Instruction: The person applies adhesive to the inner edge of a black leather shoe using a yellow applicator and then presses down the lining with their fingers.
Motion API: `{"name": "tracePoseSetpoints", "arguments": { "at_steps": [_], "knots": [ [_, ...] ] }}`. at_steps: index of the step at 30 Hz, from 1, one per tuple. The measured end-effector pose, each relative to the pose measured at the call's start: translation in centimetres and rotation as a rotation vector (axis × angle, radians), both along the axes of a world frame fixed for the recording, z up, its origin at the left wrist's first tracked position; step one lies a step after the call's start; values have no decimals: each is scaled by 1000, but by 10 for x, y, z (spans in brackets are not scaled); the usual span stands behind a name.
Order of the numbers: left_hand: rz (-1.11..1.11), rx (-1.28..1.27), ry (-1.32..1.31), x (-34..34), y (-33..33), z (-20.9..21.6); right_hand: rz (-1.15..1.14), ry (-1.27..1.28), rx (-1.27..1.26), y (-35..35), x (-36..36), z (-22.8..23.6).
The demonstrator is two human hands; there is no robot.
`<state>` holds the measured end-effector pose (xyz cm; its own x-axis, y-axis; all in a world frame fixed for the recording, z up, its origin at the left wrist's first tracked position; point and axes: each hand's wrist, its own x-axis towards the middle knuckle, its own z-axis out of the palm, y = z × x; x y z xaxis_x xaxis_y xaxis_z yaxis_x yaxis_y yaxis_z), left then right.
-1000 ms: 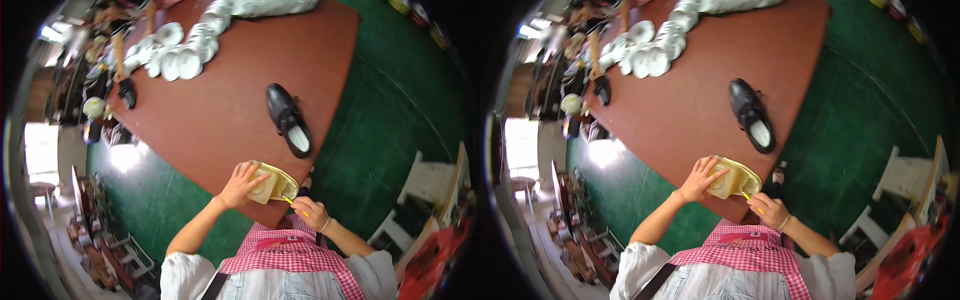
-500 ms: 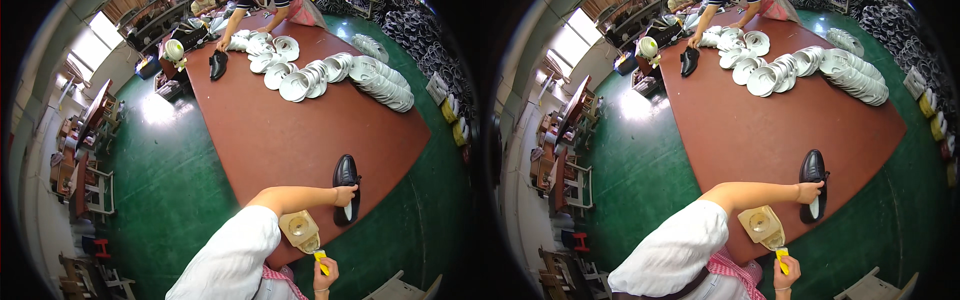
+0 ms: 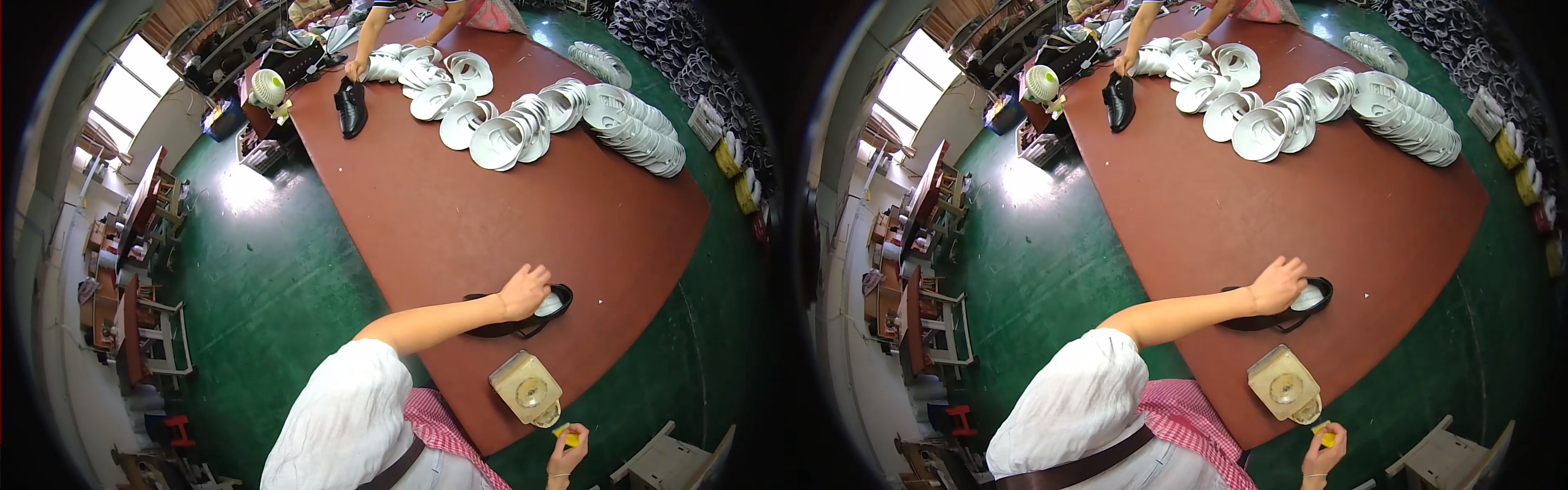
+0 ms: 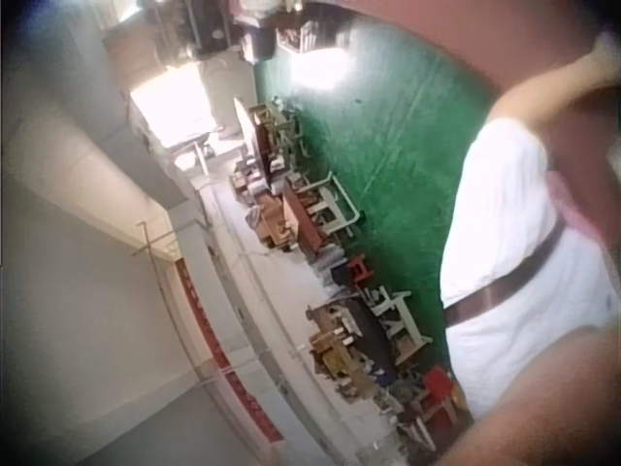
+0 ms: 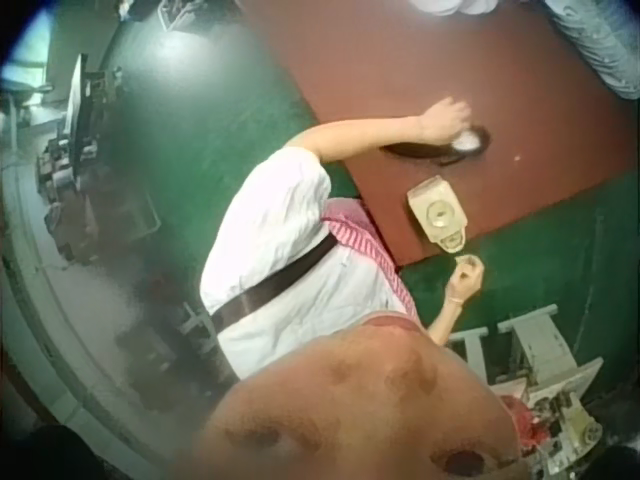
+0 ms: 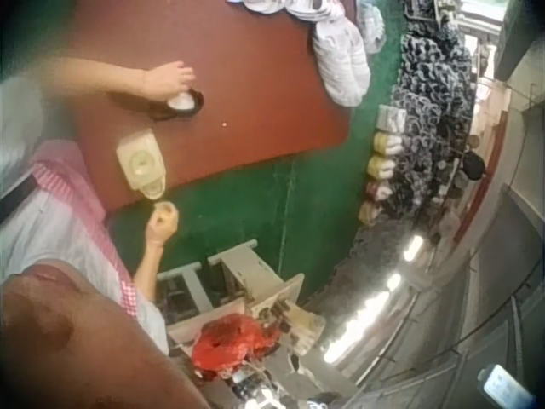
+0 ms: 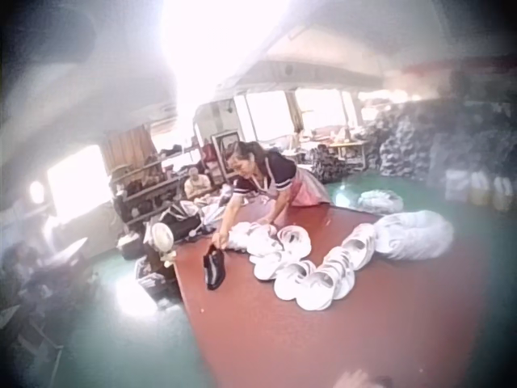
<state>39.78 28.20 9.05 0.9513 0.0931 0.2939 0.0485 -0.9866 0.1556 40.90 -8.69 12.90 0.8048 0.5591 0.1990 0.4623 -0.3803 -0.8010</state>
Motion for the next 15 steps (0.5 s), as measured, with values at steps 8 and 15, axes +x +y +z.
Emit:
{"name": "tracePoseSetpoints", "arguments": {
  "at_steps": [8, 15],
  "knots": [
    [287, -465, 647, 32, 24, -16, -55, -79, -320, 15, 33, 15],
    [205, -342, 348, 35, 11, -28, 77, -144, -397, 31, 74, 11]
  ]
}}
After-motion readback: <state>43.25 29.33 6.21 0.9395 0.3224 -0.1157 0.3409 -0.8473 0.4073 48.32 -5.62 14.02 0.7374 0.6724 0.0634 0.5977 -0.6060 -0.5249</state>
